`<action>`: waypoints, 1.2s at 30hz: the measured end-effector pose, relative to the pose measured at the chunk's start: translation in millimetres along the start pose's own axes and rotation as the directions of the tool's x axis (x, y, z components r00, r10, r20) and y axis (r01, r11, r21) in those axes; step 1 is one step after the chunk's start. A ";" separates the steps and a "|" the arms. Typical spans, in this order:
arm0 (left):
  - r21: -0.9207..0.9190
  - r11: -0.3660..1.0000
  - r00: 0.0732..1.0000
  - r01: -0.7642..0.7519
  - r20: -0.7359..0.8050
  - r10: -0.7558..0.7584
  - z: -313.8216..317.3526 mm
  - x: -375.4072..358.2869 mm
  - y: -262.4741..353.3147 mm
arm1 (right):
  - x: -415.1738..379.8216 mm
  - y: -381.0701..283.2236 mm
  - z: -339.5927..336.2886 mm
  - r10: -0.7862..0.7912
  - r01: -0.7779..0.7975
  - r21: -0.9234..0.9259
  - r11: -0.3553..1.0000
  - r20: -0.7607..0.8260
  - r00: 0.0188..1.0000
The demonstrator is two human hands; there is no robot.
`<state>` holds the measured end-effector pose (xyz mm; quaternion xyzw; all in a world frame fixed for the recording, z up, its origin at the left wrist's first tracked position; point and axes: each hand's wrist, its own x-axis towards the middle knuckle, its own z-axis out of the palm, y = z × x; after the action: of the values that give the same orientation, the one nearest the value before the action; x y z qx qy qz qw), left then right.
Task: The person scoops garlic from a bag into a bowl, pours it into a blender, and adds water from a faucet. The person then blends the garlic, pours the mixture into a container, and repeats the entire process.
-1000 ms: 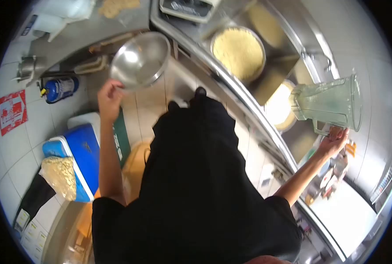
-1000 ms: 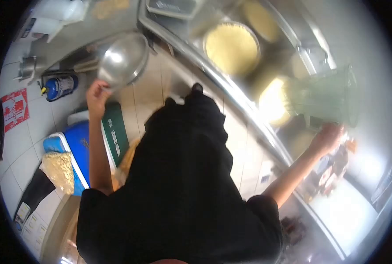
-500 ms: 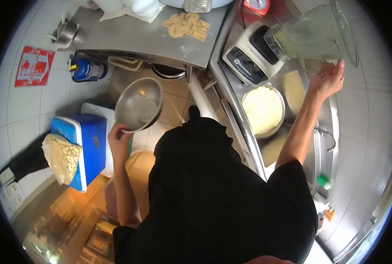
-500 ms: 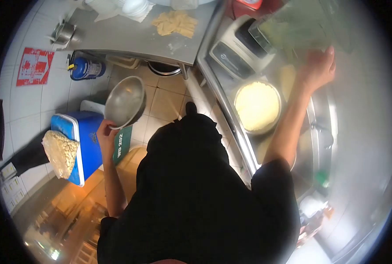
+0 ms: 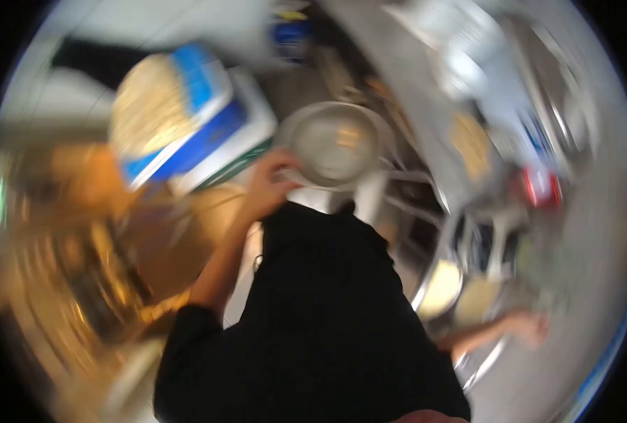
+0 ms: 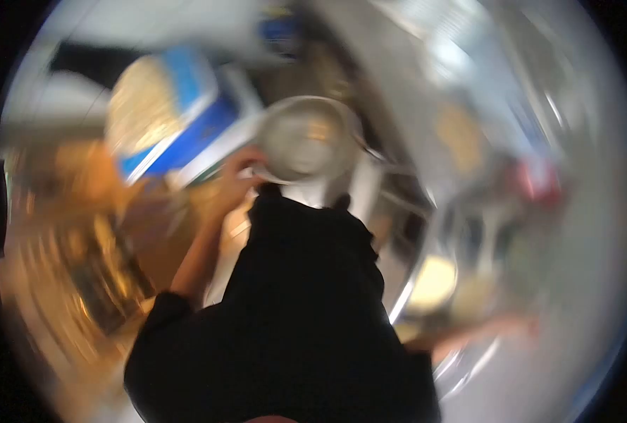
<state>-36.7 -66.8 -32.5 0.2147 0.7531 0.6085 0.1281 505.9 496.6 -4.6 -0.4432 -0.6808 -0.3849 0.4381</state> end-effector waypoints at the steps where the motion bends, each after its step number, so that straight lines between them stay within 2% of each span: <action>1: 0.183 0.980 0.994 -0.083 0.086 0.069 -6.8 7.2 9.3 | -13.6 18.4 22.8 0.367 -0.361 0.353 0.863 0.054 0.929; 2: 0.162 0.980 0.993 -0.114 0.056 0.106 -13.5 10.2 37.8 | 22.3 -106.8 -28.9 0.403 -0.387 0.578 0.718 0.108 0.909; 3: 0.097 0.985 0.988 -0.145 0.058 0.140 -22.8 13.2 47.7 | 66.4 -249.7 -89.6 0.437 -0.395 0.758 0.518 0.162 0.885; 4: 0.090 0.979 0.984 -0.180 0.028 0.179 -35.0 15.4 61.7 | 71.3 -308.5 -106.1 0.180 -0.626 0.700 0.344 0.606 0.775; 5: 0.068 0.969 0.972 -0.236 0.023 0.235 -48.6 19.1 76.3 | 64.7 -367.5 -109.6 -0.205 -0.691 0.704 0.163 0.709 0.675; 6: 0.077 0.962 0.964 -0.263 -0.012 0.264 -66.0 23.0 86.1 | 61.0 -429.4 -124.5 -0.389 -0.921 0.383 -0.073 0.839 0.380; 7: 0.130 0.919 0.923 -0.372 -0.050 0.381 -80.5 35.2 92.2 | 81.3 -499.2 -165.9 -0.544 -0.959 0.283 0.004 0.806 0.235; 8: 0.185 0.868 0.873 -0.460 -0.082 0.480 -99.8 33.0 99.0 | 86.6 -543.7 -188.8 -0.731 -0.965 0.246 -0.087 0.643 0.230; 9: 0.172 0.877 0.876 -0.448 -0.111 0.470 -120.8 32.4 102.2 | 90.7 -589.2 -202.7 -0.810 -0.943 0.299 -0.149 0.510 0.290; 11: 0.335 0.820 0.832 -0.464 -0.154 0.533 -164.6 37.2 99.4 | 110.9 -657.3 -232.6 -0.801 -0.831 0.527 -0.179 0.412 0.435; 13: 0.347 0.816 0.818 -0.463 -0.186 0.544 -193.1 40.1 85.2 | 140.2 -717.5 -271.0 -0.810 -0.724 0.685 -0.082 0.378 0.449; 15: 0.361 0.844 0.830 -0.396 -0.252 0.497 -220.6 42.7 66.3 | 144.1 -770.2 -286.3 -0.848 -0.739 0.666 -0.099 0.332 0.413; 17: 0.349 0.870 0.839 -0.350 -0.296 0.456 -246.9 37.9 45.2 | 131.4 -820.6 -293.3 -0.828 -0.533 0.830 -0.161 0.181 0.531; 19: 0.330 0.897 0.852 -0.294 -0.335 0.402 -266.7 32.5 28.4 | 116.9 -865.3 -311.3 -0.809 -0.492 0.834 -0.249 0.100 0.579; 20: -0.185 0.895 0.825 -0.405 -0.495 0.272 -275.2 30.7 24.5 | 111.6 -882.4 -326.6 -0.792 -0.413 0.873 -0.260 0.052 0.609; 21: -0.619 0.617 0.820 -0.485 -0.568 0.075 -286.7 27.2 20.8 | 104.3 -899.6 -345.3 -0.772 -0.332 0.903 -0.272 0.001 0.635; 23: -0.806 0.453 0.884 -0.380 -0.461 -0.077 -319.9 6.8 20.8 | 83.0 -926.6 -379.4 -0.687 -0.177 0.924 -0.340 -0.116 0.717; 24: -0.764 0.564 0.818 -0.314 -0.520 -0.248 -329.4 3.9 10.7 | 72.9 -936.5 -394.4 -0.715 -0.203 0.885 -0.418 -0.184 0.675; 25: -0.755 0.652 0.727 -0.070 -0.486 -0.485 -336.9 1.3 -3.5 | 65.7 -946.1 -402.0 -0.731 -0.232 0.840 -0.491 -0.252 0.634; 26: -0.781 0.620 0.664 0.072 -0.426 -0.614 -343.8 -3.2 -23.2 | 62.4 -955.7 -400.0 -0.735 -0.237 0.841 -0.486 -0.246 0.632; 27: -0.781 0.620 0.661 0.074 -0.427 -0.617 -348.3 -11.9 -36.1 | 60.0 -967.2 -396.4 -0.742 -0.199 0.812 -0.549 -0.363 0.564; 28: -0.775 0.611 0.625 0.162 -0.399 -0.671 -353.7 -18.0 -44.0 | 58.1 -980.8 -391.7 -0.730 -0.165 0.772 -0.614 -0.477 0.490; 29: -0.764 0.595 0.583 0.250 -0.372 -0.722 -356.7 -20.6 -50.3 | 51.0 -994.2 -382.6 -0.729 -0.167 0.770 -0.616 -0.477 0.491; 31: -0.728 0.623 0.584 0.286 -0.384 -0.715 -355.5 -18.2 -33.3 | 34.6 -1018.5 -362.6 -0.712 0.323 0.841 -0.433 -0.540 0.450; 32: -0.690 0.648 0.587 0.322 -0.392 -0.709 -353.7 -16.0 -25.2 | 30.8 -1028.6 -354.2 -0.706 0.318 0.840 -0.440 -0.542 0.455; 33: -0.684 0.656 0.581 0.319 -0.406 -0.706 -349.6 -11.2 -26.1 | 30.0 -1038.3 -349.7 -0.734 0.373 0.793 -0.481 -0.597 0.323; 34: -0.376 0.858 0.633 0.349 -0.580 -0.512 -344.6 -3.3 -29.7 | 34.3 -1047.4 -352.8 -0.742 0.422 0.735 -0.530 -0.643 0.188; 35: -0.018 0.934 0.685 0.357 -0.675 -0.275 -339.7 4.7 -32.2 | 39.7 -1058.4 -356.0 -0.723 0.421 0.723 -0.549 -0.663 0.196; 36: 0.181 0.889 0.699 0.420 -0.690 -0.189 -335.7 14.4 -17.3 | 51.4 -1066.7 -365.0 -0.680 0.283 0.751 -0.597 -0.661 0.317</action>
<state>-204.7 -352.0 27.7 -0.1235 0.8640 0.4813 -0.0807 -415.8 -154.3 15.6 0.4447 -0.8695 0.1227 0.1767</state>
